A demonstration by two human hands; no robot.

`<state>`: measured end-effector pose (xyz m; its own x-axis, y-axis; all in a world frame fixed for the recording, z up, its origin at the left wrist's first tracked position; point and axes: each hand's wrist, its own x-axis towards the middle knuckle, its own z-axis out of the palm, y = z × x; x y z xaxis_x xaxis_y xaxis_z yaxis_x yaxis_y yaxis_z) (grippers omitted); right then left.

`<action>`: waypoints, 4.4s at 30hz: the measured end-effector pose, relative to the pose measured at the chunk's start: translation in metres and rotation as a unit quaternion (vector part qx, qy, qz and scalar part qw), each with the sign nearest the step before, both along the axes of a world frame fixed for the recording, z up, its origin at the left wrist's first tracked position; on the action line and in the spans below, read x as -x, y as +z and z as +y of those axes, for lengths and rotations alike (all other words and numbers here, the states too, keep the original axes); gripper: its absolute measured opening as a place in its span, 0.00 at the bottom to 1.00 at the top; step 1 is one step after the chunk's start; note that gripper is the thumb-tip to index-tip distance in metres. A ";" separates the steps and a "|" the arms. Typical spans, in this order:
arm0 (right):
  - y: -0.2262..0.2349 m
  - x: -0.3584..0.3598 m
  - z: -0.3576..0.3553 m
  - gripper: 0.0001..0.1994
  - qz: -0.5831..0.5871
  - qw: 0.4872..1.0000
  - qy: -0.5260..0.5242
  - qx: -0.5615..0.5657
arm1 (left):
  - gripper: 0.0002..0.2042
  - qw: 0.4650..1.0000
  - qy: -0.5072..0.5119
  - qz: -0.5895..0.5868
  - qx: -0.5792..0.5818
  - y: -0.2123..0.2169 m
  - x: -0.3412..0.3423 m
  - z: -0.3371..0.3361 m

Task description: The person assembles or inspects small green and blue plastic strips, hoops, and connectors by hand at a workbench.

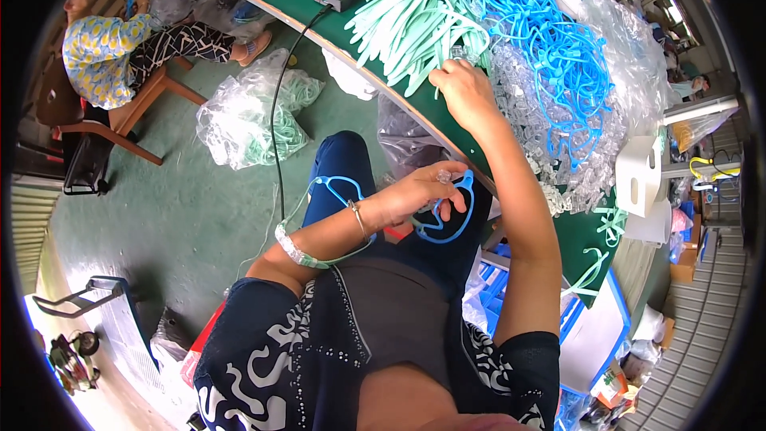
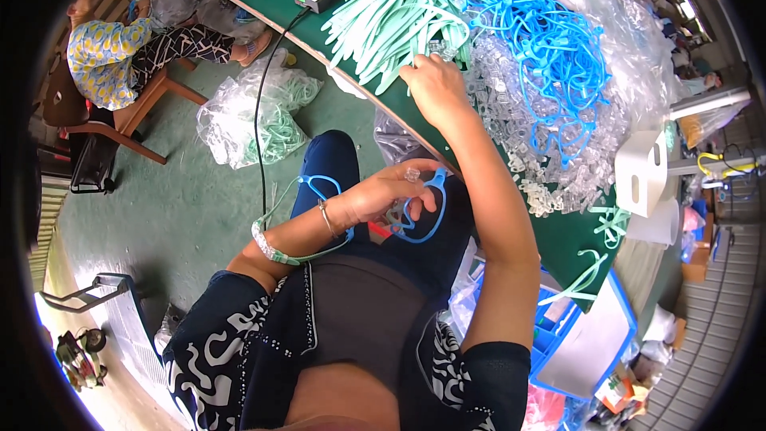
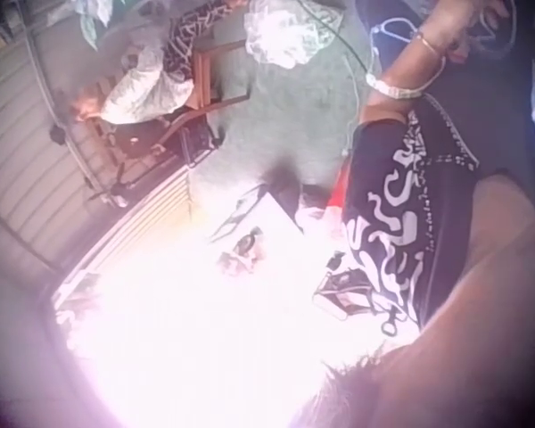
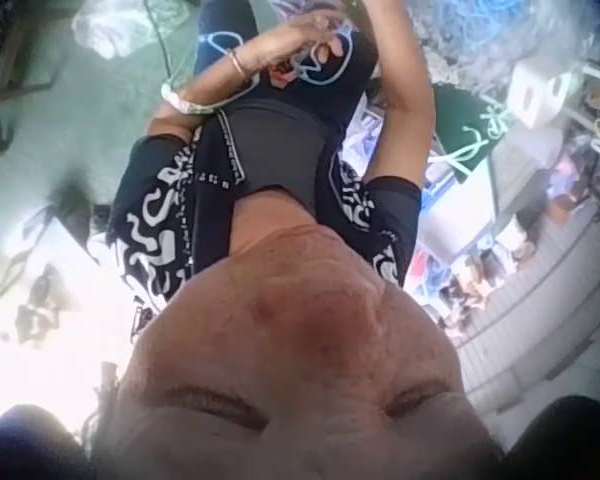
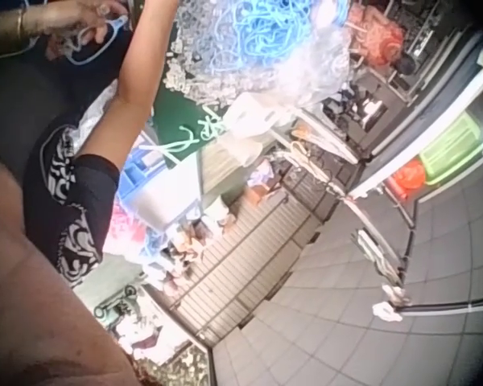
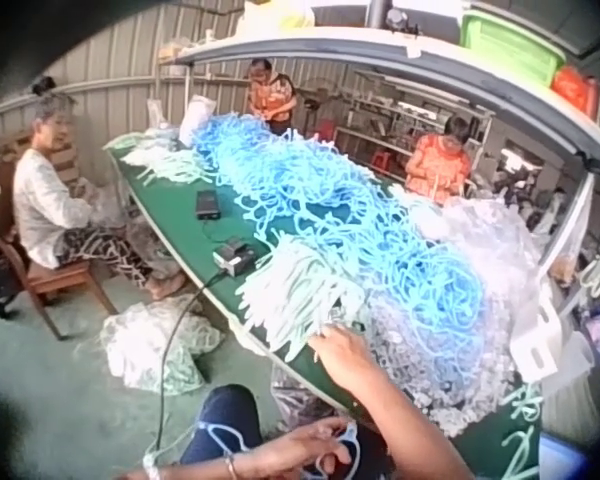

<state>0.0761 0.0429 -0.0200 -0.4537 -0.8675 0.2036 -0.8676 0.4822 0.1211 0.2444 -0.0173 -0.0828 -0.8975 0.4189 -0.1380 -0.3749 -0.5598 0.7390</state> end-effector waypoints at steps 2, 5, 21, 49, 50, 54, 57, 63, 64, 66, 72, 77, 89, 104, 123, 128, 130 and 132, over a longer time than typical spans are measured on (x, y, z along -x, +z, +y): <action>0.003 0.000 0.004 0.08 -0.045 0.998 0.033 0.037 | 0.19 1.000 0.010 -0.004 -0.010 0.002 0.002 -0.002; 0.012 -0.015 0.006 0.05 -0.092 0.970 0.097 0.203 | 0.16 0.996 0.071 -0.037 -0.028 0.005 0.002 -0.005; -0.007 -0.139 0.075 0.08 -0.588 0.648 -0.108 0.472 | 0.11 0.964 0.254 0.050 0.052 0.028 -0.009 -0.003; -0.035 -0.158 0.091 0.06 -0.676 0.401 -0.212 0.581 | 0.15 0.747 0.307 0.409 0.426 0.008 -0.014 0.016; -0.037 -0.159 0.092 0.06 -0.687 0.364 -0.194 0.598 | 0.17 0.743 0.305 0.411 0.431 0.007 -0.013 0.016; -0.045 -0.162 0.095 0.06 -0.708 0.288 -0.138 0.630 | 0.20 0.735 0.294 0.418 0.445 0.008 -0.015 0.016; -0.034 -0.164 0.095 0.06 -0.728 0.235 -0.102 0.636 | 0.21 0.721 0.302 0.425 0.456 0.011 -0.015 0.016; -0.029 -0.166 0.094 0.07 -0.703 0.321 -0.179 0.609 | 0.22 0.720 0.292 0.424 0.466 0.006 -0.012 0.013; -0.029 -0.166 0.096 0.07 -0.703 0.320 -0.181 0.609 | 0.22 0.721 0.290 0.423 0.465 0.007 -0.013 0.014; -0.030 -0.162 0.102 0.07 -0.695 0.388 -0.225 0.562 | 0.22 0.721 0.281 0.417 0.476 0.009 -0.014 0.017; -0.042 -0.157 0.109 0.06 -0.750 0.222 -0.086 0.617 | 0.19 0.679 0.274 0.467 0.496 0.018 -0.009 0.016; -0.036 -0.154 0.120 0.07 -0.622 0.524 -0.189 0.550 | 0.11 0.794 0.203 0.377 0.432 0.014 -0.012 0.015; -0.027 -0.161 0.160 0.06 -0.728 0.503 -0.157 0.439 | 0.06 0.889 -0.091 0.296 0.336 0.034 -0.008 0.005; -0.058 -0.181 0.167 0.15 -0.654 0.383 -0.214 0.616 | 0.07 0.928 -0.118 0.206 0.288 0.037 -0.001 0.039; -0.004 -0.180 0.221 0.11 -0.532 0.514 -0.254 0.622 | 0.09 0.913 -0.252 0.138 0.290 0.054 0.016 0.066; -0.030 -0.177 0.205 0.10 -0.396 0.687 -0.269 0.547 | 0.09 0.889 -0.255 0.184 0.333 0.052 0.019 0.084; -0.039 -0.169 0.212 0.09 -0.325 0.704 -0.311 0.550 | 0.09 0.882 -0.251 0.217 0.335 0.047 0.019 0.089; -0.044 -0.162 0.220 0.08 -0.208 0.731 -0.363 0.540 | 0.09 0.882 -0.258 0.221 0.327 0.055 0.020 0.090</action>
<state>0.2380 0.2624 -0.0642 -0.9318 0.1956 0.3058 -0.1904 0.4539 -0.8704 0.2245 0.0730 -0.0274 -0.6377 0.7473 -0.1867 -0.0500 0.2018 0.9782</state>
